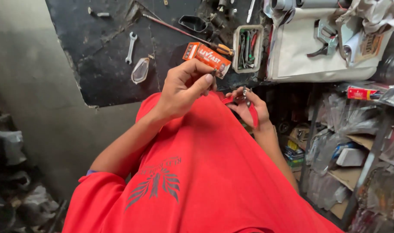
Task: Repairing and rewiring a motorcycle turn signal indicator at a workbench.
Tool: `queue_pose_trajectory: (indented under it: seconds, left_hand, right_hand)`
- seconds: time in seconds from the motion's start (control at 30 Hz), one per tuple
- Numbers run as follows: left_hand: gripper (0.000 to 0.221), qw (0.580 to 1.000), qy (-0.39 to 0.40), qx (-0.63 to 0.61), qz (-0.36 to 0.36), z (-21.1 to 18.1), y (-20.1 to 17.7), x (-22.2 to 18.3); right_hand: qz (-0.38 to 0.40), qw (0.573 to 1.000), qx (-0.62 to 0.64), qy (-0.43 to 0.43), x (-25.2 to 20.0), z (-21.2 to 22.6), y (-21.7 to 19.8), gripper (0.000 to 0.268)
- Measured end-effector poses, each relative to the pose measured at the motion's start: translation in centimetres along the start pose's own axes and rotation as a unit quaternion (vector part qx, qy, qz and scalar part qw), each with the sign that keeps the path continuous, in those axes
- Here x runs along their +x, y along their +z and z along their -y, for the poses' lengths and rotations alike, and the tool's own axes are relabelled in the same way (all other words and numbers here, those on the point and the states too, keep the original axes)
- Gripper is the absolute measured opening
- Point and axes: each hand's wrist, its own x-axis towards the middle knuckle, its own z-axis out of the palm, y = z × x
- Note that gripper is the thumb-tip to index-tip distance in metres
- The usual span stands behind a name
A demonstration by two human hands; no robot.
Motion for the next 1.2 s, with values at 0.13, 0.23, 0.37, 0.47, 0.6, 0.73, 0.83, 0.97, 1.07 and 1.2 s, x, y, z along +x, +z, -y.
queue_pose_trajectory:
  seconds: [0.13, 0.23, 0.37, 0.47, 0.6, 0.73, 0.83, 0.97, 1.07, 1.2]
  left_hand:
    - [0.008, 1.0, -0.026, 0.006, -0.004, -0.4, -0.4, 0.4]
    - [0.007, 1.0, 0.0, 0.014, -0.018, -0.2, -0.7, 0.1]
    - [0.006, 0.999, 0.013, -0.006, -0.045, -0.5, -0.9, 0.2]
    - [0.007, 0.996, 0.023, 0.003, -0.08, 0.6, -1.1, 0.1]
    - [0.019, 0.993, 0.029, -0.061, -0.099, -0.5, -1.0, 0.4]
    - [0.018, 0.99, -0.028, -0.109, -0.08, -0.8, -1.4, 0.6]
    - [0.013, 0.984, -0.008, -0.171, -0.056, 0.0, -1.3, 1.0]
    - [0.011, 0.984, -0.003, -0.167, -0.062, 0.8, -1.4, 0.6]
    - [0.011, 0.983, 0.043, -0.162, -0.073, 1.3, -2.3, -0.2]
    - [0.013, 0.971, 0.052, -0.195, -0.126, 0.7, -3.9, -1.5]
  right_hand:
    - [-0.067, 0.996, 0.059, -0.003, 1.0, -0.5, 4.7, 0.036]
    - [-0.076, 0.995, -0.044, 0.037, 0.9, -1.5, 9.1, 0.045]
    - [-0.062, 0.919, -0.378, 0.097, 1.0, -2.4, 6.5, 0.048]
    - [-0.128, 0.882, -0.437, 0.126, 0.3, -2.0, 2.1, 0.052]
    - [-0.137, 0.904, -0.361, 0.183, -0.5, 0.3, 6.7, 0.065]
    - [-0.059, 0.887, -0.414, 0.195, -1.9, 1.3, 7.9, 0.076]
    - [-0.047, 0.854, -0.472, 0.214, -1.0, 1.9, 7.8, 0.076]
    - [-0.044, 0.783, -0.595, 0.178, 1.8, 0.6, 3.7, 0.046]
    - [-0.087, 0.769, -0.621, 0.126, 4.4, -0.7, -0.1, 0.041]
    - [-0.152, 0.716, -0.678, 0.067, 8.5, -2.9, -1.3, 0.04]
